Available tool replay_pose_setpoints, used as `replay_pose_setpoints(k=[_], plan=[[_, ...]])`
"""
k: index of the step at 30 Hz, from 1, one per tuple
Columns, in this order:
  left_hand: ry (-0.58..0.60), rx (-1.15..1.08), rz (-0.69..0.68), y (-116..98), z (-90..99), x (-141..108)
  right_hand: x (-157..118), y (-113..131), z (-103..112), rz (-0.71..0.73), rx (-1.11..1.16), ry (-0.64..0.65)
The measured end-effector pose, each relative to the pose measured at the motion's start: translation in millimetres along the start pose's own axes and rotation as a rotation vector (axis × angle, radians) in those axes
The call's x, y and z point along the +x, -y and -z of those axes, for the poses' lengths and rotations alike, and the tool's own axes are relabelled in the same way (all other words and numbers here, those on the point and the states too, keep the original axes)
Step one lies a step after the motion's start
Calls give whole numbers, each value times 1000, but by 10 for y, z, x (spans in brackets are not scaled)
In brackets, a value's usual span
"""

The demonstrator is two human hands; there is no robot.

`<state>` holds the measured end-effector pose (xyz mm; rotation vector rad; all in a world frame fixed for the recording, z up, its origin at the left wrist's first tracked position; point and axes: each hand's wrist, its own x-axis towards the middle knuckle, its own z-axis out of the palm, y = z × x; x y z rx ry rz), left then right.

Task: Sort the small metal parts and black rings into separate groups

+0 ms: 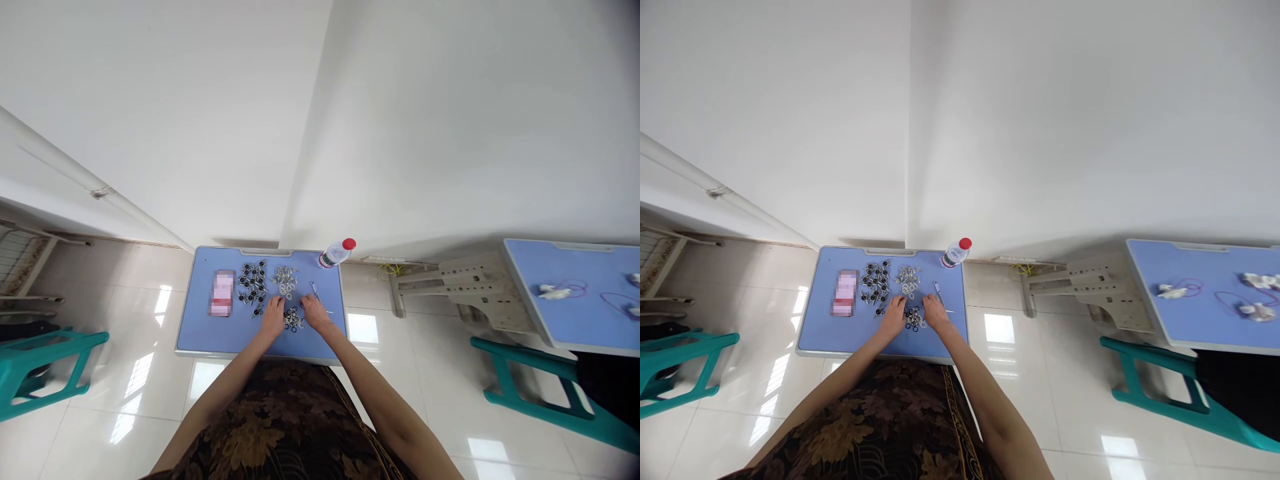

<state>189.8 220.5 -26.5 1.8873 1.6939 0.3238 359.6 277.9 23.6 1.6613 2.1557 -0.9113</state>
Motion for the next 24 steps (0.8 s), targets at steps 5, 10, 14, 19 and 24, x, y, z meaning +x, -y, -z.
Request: replay_pose_setpoints(k=[5, 10, 14, 19, 24], plan=[[106, 11, 26, -156, 0, 53, -31, -92, -64, 29, 102, -35], [167, -48, -50, -232, -42, 42, -74, -184, -94, -18, 209, -154], [103, -86, -28, -151, 12, -7, -167, -267, -106, -91, 261, -207], [104, -95, 115, -14, 73, -142, -348, -338, -153, -245, 235, -203], [142, -133, 106, -119, -10, -162, -470, -256, -262, -295, 204, -156]])
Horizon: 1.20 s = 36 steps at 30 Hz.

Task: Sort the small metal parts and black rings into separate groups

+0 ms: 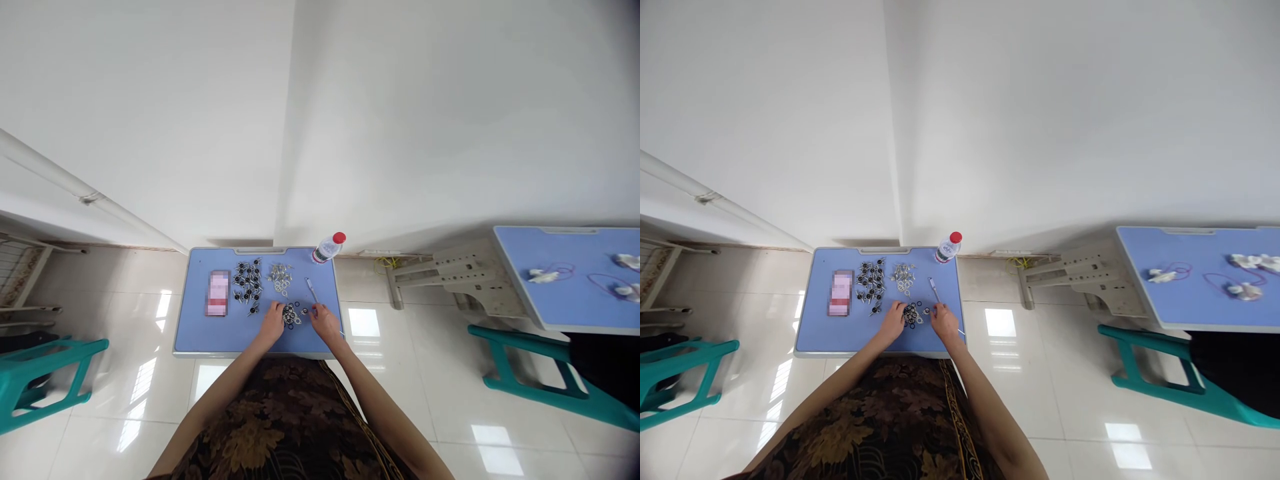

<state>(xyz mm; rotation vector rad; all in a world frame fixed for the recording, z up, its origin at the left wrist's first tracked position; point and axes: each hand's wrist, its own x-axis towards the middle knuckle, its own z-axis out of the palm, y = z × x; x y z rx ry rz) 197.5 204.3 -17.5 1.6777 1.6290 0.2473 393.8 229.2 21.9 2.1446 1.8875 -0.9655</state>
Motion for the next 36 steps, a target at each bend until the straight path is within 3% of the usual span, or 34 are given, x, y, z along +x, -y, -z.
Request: replay_pose_setpoints(k=[5, 10, 16, 22, 29, 36], plan=[[25, -49, -26, -125, -72, 67, -14, 108, -92, 16, -27, 6], [30, -66, -22, -118, -58, 84, 50, 172, -119, 17, -26, 14], [20, -72, -54, -97, -31, 66, 81, 152, -133, 19, 39, 4], [28, -78, -39, -98, -6, 54, 93, 105, -117, 113, 120, -13], [25, -66, -35, -80, 25, 11, 33, 30, -59, 94, -7, 41], [19, -45, -17, -82, 29, -1, 21, 131, -44, 71, -54, 71]])
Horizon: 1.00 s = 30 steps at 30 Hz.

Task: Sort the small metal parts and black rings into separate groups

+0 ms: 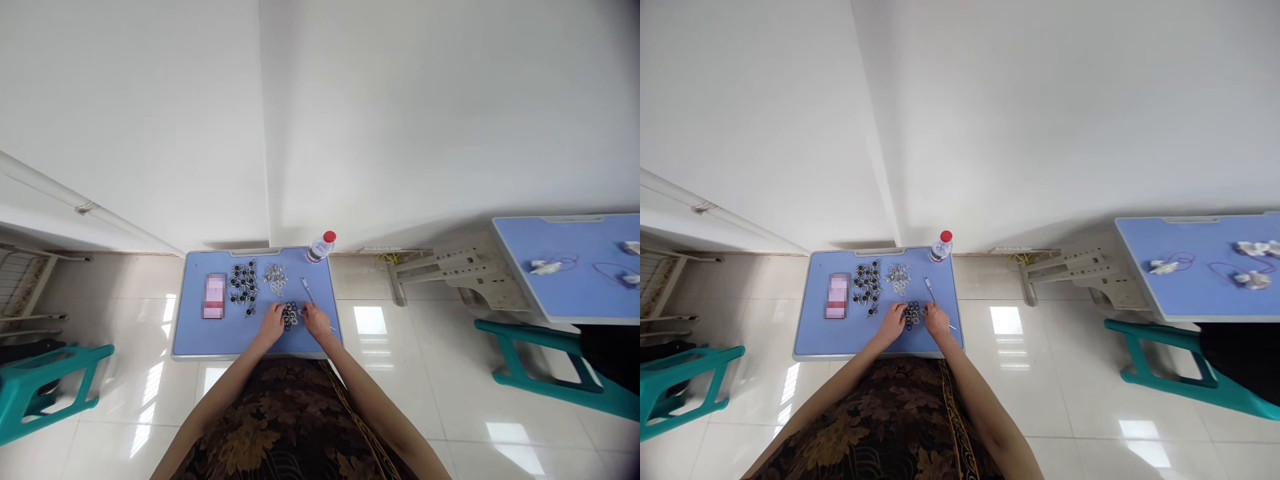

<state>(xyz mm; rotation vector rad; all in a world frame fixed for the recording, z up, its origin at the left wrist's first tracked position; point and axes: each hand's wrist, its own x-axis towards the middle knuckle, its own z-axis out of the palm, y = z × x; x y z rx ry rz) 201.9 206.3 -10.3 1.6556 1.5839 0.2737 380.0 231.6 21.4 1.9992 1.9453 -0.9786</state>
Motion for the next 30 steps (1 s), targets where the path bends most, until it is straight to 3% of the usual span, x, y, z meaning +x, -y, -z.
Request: replay_pose_setpoints(k=[8, 16, 20, 26, 30], plan=[[14, 14, 3, -9, 13, 2, 35, 12, 33, -31, 48, 12], [-37, -23, 7, 48, -19, -28, 72, -30, 114, 27, 153, -28], [-59, -39, 24, 75, -44, -34, 265, 185, 215, 65, 169, -45], [-96, -95, 81, 152, -56, -23, 608, 631, 281, 67, 133, 39], [-112, -138, 119, 174, -52, 14, 683, 745, 324, 64, 135, 61]])
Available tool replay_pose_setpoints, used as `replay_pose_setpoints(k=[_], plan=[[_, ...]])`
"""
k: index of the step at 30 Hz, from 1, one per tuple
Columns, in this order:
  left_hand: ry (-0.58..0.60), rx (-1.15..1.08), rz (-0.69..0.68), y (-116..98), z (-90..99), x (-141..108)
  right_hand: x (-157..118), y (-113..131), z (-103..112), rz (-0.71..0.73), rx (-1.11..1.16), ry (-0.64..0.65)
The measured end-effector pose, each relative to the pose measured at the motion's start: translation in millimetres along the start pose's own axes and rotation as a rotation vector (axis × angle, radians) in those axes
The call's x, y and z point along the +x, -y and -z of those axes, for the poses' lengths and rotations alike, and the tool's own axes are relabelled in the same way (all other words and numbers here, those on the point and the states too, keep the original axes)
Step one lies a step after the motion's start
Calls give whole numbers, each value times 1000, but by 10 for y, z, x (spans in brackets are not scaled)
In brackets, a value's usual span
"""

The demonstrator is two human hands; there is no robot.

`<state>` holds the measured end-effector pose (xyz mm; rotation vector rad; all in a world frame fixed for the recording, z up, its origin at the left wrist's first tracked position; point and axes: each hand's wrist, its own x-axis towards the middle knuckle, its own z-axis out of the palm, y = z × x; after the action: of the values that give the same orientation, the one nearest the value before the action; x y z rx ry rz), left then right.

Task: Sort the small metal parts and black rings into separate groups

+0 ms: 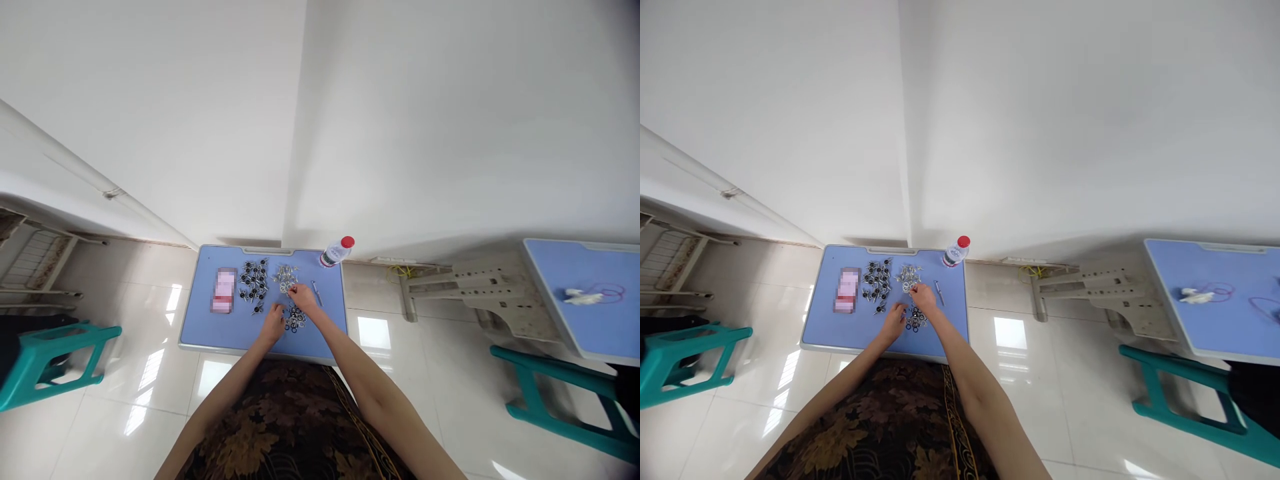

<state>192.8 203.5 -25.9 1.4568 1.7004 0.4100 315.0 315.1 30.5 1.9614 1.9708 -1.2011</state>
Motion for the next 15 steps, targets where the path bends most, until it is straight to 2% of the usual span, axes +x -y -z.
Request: replay_pose_setpoints(k=[3, 7, 11, 15], plan=[[16, 12, 4, -29, 11, 12, -74, -91, 52, 21, 7, -42], [55, 83, -41, -87, 54, -36, -380, -413, 18, 20, -56, -98], [96, 184, -77, -147, 97, -106, -767, -682, -226, -6, -118, -51], [129, 288, -95, -212, 115, -129, -940, -689, -476, -39, -163, -25]])
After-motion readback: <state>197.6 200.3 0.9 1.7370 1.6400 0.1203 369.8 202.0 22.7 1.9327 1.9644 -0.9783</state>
